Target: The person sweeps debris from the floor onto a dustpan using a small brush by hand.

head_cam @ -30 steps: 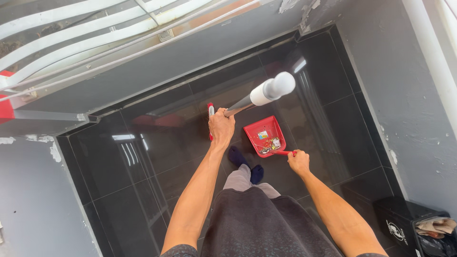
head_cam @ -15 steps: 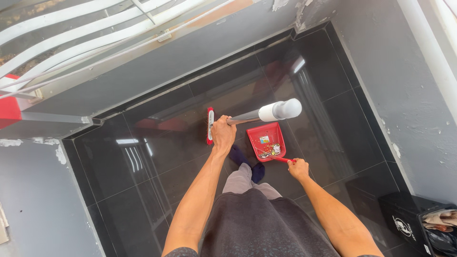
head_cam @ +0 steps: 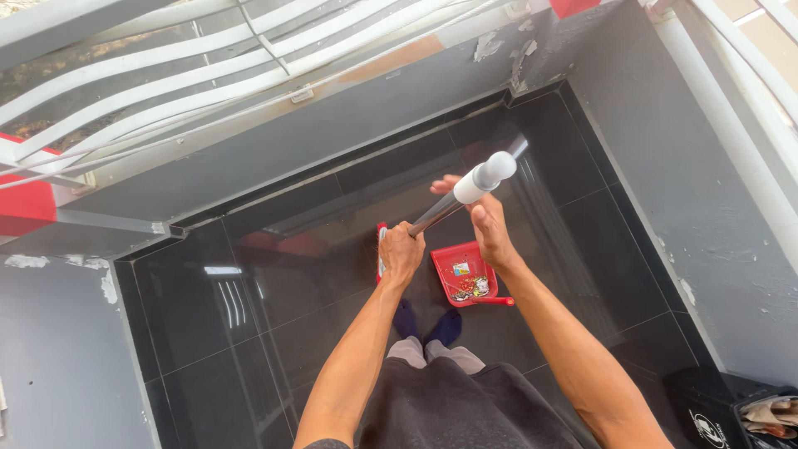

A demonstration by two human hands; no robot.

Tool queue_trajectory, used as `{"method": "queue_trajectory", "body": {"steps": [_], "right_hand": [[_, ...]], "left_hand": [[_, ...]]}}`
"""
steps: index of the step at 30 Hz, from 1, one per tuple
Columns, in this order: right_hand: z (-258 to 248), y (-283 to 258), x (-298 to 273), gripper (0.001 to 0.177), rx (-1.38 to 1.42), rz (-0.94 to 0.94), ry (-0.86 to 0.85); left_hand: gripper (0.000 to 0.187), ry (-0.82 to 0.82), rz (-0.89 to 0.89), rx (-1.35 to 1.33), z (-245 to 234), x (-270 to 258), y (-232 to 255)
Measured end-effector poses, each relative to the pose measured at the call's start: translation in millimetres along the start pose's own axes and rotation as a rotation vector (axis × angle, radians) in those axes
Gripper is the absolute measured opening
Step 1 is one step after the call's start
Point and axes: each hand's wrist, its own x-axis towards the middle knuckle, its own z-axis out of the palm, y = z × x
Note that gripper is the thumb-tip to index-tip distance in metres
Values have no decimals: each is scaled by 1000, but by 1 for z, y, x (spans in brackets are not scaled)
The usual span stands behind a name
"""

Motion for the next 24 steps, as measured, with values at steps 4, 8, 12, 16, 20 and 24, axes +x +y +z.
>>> {"method": "queue_trajectory", "body": {"steps": [4,8,12,16,20,24], "right_hand": [[39,-63,41,62,164,-58,-68],[47,-71,59,35,174,-65,-178],[46,-59,70,35,75,172,-136],[31,-58,70,45,5,232,-68],[29,-67,64,52,-43,269,-155],[30,-83,60,54,-283,309,-172]], "left_hand": [[27,11,-6,21,-7,3,1],[31,-20,-75,85,-11,7,-7],[35,-35,0,-45,1,4,-33],[34,-34,120,-150,22,-7,-44],[32,-221,31,-212,31,-9,-32],[34,-250,115,-243,43,3,-13]]}}
